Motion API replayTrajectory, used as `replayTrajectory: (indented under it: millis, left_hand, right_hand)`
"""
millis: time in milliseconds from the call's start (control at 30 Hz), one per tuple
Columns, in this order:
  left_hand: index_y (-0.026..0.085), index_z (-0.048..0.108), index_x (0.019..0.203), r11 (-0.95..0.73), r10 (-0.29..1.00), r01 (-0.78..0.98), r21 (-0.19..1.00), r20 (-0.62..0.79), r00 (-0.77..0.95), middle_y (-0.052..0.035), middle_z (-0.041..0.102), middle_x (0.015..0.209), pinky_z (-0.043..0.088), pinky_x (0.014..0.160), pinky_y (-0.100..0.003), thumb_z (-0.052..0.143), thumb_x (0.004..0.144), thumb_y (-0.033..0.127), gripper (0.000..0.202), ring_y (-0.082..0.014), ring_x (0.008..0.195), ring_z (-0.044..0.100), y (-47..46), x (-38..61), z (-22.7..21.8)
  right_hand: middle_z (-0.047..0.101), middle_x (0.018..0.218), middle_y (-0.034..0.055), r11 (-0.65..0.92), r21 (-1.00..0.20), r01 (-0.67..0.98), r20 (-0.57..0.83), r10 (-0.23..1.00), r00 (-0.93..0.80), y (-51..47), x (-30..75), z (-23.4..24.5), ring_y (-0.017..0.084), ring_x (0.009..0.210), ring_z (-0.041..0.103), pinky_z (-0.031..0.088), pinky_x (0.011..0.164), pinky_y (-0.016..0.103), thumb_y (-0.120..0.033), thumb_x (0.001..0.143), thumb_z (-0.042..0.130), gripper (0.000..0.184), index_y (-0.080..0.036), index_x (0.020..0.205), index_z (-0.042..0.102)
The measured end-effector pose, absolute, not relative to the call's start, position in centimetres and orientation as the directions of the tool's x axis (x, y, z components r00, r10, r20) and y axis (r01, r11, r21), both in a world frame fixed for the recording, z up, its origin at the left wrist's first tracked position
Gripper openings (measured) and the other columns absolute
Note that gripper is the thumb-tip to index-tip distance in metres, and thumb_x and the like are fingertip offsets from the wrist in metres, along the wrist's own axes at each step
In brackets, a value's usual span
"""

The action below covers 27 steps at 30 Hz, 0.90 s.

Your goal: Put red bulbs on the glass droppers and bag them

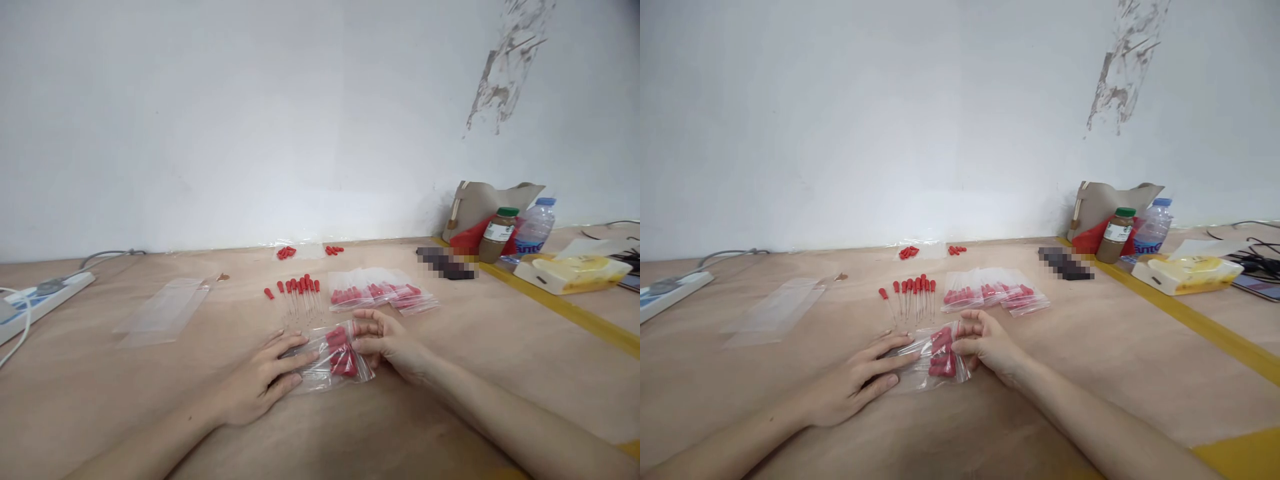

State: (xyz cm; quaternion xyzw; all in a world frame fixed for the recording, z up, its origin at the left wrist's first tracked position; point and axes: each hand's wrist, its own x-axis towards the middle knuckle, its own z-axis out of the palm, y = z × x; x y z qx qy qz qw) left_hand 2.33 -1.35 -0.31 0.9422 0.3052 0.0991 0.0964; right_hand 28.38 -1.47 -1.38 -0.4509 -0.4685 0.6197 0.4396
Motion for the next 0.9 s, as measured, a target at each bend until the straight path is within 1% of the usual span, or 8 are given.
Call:
replayTrajectory:
  millis: [167,367,500,600,667,767,833,900]
  left_hand:
    - [0.037,0.032,0.131,-0.790,0.601,0.566,0.238,0.111,0.792,0.0001,0.031,0.138,0.023,0.104,-0.047,0.035,0.091,0.029,0.041,-0.0225,0.126,0.028,-1.4,2.3,-0.2]
    - [0.038,0.033,0.130,-0.781,0.613,0.577,0.238,0.113,0.782,0.0013,0.031,0.138,0.027,0.102,-0.045,0.036,0.090,0.030,0.040,-0.0229,0.127,0.027,-1.3,2.2,-0.5]
    - [0.039,0.032,0.130,-0.779,0.615,0.584,0.231,0.096,0.783,0.0022,0.032,0.138,0.026,0.103,-0.046,0.035,0.091,0.030,0.040,-0.0221,0.127,0.027,-1.4,2.3,-0.3]
    - [0.038,0.032,0.130,-0.799,0.586,0.555,0.232,0.087,0.806,0.0025,0.033,0.138,0.022,0.105,-0.046,0.035,0.091,0.029,0.040,-0.0206,0.127,0.028,-1.5,2.5,0.1]
    - [0.037,0.031,0.131,-0.811,0.564,0.533,0.240,0.080,0.822,0.0032,0.034,0.138,0.019,0.106,-0.046,0.036,0.091,0.030,0.041,-0.0197,0.127,0.029,-1.5,2.6,0.3]
    - [0.037,0.028,0.132,-0.811,0.558,0.520,0.267,0.087,0.826,0.0037,0.033,0.138,0.019,0.106,-0.045,0.037,0.090,0.029,0.043,-0.0194,0.127,0.028,-1.5,2.7,0.3]
    - [0.036,0.028,0.133,-0.807,0.563,0.519,0.281,0.101,0.820,0.0038,0.032,0.139,0.021,0.106,-0.044,0.038,0.090,0.028,0.044,-0.0195,0.128,0.026,-1.5,2.6,0.2]
    - [0.034,0.028,0.133,-0.798,0.579,0.525,0.297,0.132,0.805,0.0033,0.029,0.140,0.025,0.105,-0.042,0.038,0.090,0.027,0.045,-0.0196,0.129,0.024,-1.5,2.5,0.1]
  right_hand:
    - [0.051,0.060,-0.0081,-0.149,-0.987,-0.067,-0.135,0.974,-0.181,-1.5,28.3,-1.4,0.004,0.042,0.045,0.037,0.035,0.016,-0.019,0.055,0.070,0.055,-0.017,0.101,0.039]
    - [0.052,0.064,-0.0069,-0.147,-0.988,0.041,-0.151,0.981,-0.119,-1.6,28.6,-1.6,0.007,0.045,0.050,0.038,0.031,0.016,-0.021,0.056,0.070,0.062,-0.018,0.107,0.034]
    - [0.051,0.064,-0.0075,-0.149,-0.984,0.094,-0.159,0.980,-0.118,-1.4,28.5,-1.8,0.005,0.039,0.047,0.038,0.031,0.017,-0.022,0.057,0.071,0.065,-0.017,0.109,0.033]
    - [0.045,0.057,-0.0102,-0.183,-0.971,0.152,-0.196,0.977,-0.079,-1.2,28.4,-1.6,0.004,0.034,0.044,0.036,0.029,0.017,-0.023,0.057,0.071,0.050,-0.015,0.097,0.042]
    - [0.043,0.051,-0.0098,-0.203,-0.952,0.229,-0.236,0.964,-0.125,-1.2,28.5,-1.3,0.003,0.032,0.040,0.030,0.027,0.015,-0.027,0.060,0.069,0.034,-0.014,0.083,0.048]
    - [0.045,0.047,-0.0085,-0.188,-0.937,0.295,-0.254,0.946,-0.203,-1.3,28.7,-0.8,0.001,0.031,0.036,0.024,0.027,0.013,-0.033,0.063,0.067,0.027,-0.015,0.071,0.049]
    - [0.047,0.047,-0.0079,-0.153,-0.951,0.269,-0.225,0.939,-0.261,-1.5,28.8,-0.7,0.001,0.032,0.035,0.023,0.027,0.013,-0.037,0.066,0.064,0.027,-0.016,0.070,0.048]
    - [0.051,0.051,-0.0063,-0.094,-0.978,0.188,-0.155,0.926,-0.345,-1.7,29.0,-0.6,0.003,0.034,0.039,0.028,0.030,0.013,-0.041,0.069,0.061,0.028,-0.016,0.073,0.049]
